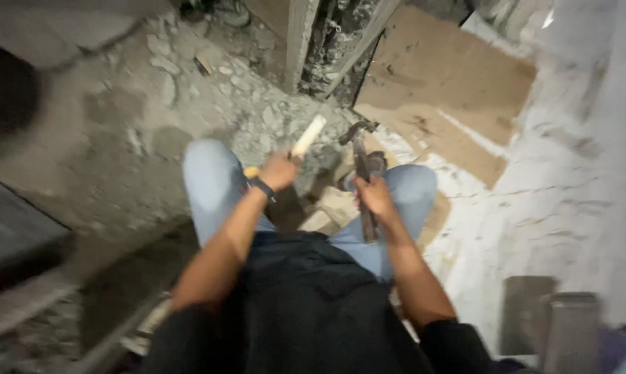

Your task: Demolish concrete from a wall using a hammer and a rod as a chisel

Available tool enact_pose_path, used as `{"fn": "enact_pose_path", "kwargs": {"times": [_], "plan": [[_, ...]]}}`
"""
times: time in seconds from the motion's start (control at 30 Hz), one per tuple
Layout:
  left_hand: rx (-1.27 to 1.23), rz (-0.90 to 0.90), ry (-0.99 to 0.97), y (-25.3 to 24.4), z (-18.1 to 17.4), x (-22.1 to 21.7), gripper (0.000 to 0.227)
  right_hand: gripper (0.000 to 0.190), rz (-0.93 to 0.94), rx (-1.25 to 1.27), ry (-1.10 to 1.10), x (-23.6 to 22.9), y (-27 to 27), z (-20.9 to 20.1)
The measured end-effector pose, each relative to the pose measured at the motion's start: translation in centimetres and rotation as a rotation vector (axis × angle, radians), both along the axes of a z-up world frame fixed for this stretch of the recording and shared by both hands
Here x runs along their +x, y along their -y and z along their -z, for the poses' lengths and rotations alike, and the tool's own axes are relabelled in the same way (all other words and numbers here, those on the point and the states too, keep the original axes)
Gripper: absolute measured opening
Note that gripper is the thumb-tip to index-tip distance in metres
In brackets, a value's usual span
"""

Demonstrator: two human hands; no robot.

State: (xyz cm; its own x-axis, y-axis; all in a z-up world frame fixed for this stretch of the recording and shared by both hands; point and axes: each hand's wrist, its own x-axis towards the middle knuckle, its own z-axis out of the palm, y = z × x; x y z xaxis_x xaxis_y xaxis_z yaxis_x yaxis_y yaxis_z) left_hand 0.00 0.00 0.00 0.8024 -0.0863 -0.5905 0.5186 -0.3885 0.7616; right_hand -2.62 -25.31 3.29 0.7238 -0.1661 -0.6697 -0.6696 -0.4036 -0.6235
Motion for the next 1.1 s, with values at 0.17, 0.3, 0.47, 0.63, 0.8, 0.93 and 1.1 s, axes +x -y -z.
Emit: {"fn": "enact_pose_path", "kwargs": {"times": [0.17, 0.3, 0.47, 0.63, 0.8, 0.93, 1.1], "plan": [[-0.115, -0.115, 0.319, 0.4, -3.6, -0.7, 0.028, 0.027, -0.006, 0.026, 0.029, 0.5, -1.0, 0.4], [-0.052, -0.240, 0.733, 1.0, -6.8, 3.9, 0.025, 0.027, -0.008, 0.046, 0.033, 0.6, -1.5, -0.1], [-0.012, -0.299, 0.858, 0.9, -10.2, 10.7, 0.029, 0.020, 0.006, 0.164, 0.068, 0.1, -1.5, -2.9], [0.037, -0.284, 0.868, 0.5, -9.9, 13.4, 0.032, 0.009, 0.055, 0.310, 0.155, -0.5, -1.5, -4.1], [0.017, -0.269, 0.904, 0.4, -10.3, 13.0, 0.031, 0.010, 0.019, 0.254, 0.397, -0.7, -4.0, -9.0], [-0.049, -0.248, 0.936, 0.8, -12.6, 12.5, 0.026, 0.018, -0.202, 0.271, 0.754, 0.9, -5.9, -15.0], [0.068, -0.313, 0.935, 1.3, -13.9, 12.3, 0.026, 0.034, -0.326, 0.516, 1.197, 3.9, -7.7, -18.6]]}}
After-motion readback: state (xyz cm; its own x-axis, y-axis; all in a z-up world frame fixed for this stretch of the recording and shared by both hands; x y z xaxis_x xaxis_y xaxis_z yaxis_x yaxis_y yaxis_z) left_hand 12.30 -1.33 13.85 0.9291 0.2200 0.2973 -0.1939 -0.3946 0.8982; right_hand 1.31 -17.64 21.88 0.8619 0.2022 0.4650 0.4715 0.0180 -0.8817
